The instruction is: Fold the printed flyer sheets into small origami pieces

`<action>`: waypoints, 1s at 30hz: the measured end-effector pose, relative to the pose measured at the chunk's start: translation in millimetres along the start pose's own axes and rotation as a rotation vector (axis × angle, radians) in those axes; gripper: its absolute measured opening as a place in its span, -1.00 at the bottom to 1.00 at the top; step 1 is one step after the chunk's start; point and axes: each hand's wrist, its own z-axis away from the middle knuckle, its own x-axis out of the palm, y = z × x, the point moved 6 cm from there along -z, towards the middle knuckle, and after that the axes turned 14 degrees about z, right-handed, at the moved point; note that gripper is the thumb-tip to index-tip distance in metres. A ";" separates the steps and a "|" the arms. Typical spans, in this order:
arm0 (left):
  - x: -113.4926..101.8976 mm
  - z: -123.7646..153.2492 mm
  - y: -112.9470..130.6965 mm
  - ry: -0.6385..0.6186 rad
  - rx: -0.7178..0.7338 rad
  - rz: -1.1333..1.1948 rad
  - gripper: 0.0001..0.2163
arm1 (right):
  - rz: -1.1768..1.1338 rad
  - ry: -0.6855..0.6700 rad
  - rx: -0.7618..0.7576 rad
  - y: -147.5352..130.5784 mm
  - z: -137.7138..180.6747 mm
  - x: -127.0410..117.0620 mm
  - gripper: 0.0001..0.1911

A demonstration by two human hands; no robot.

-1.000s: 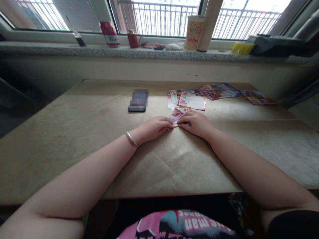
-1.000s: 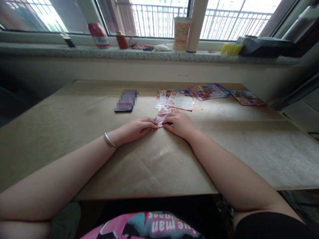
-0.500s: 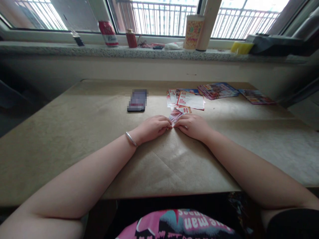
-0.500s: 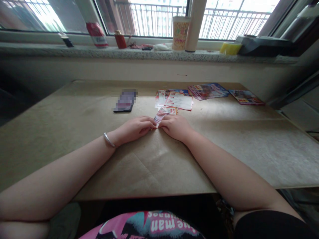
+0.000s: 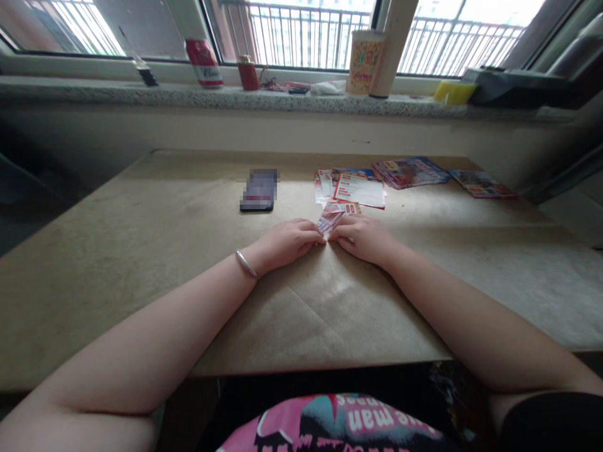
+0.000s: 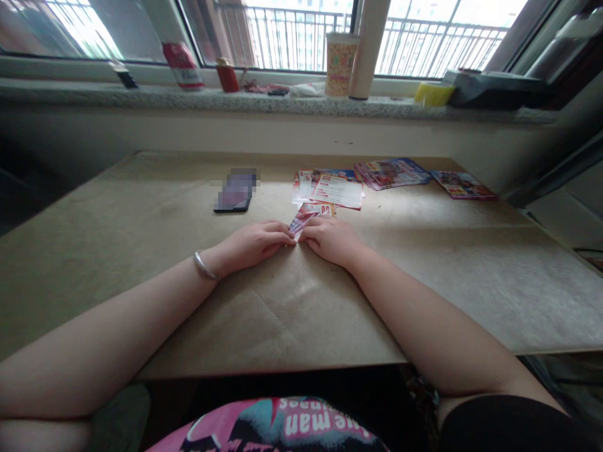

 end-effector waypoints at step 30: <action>-20.9 8.5 0.0 -0.147 -0.055 0.021 -0.78 | 0.034 0.075 -0.098 -8.6 -0.8 -0.3 -0.72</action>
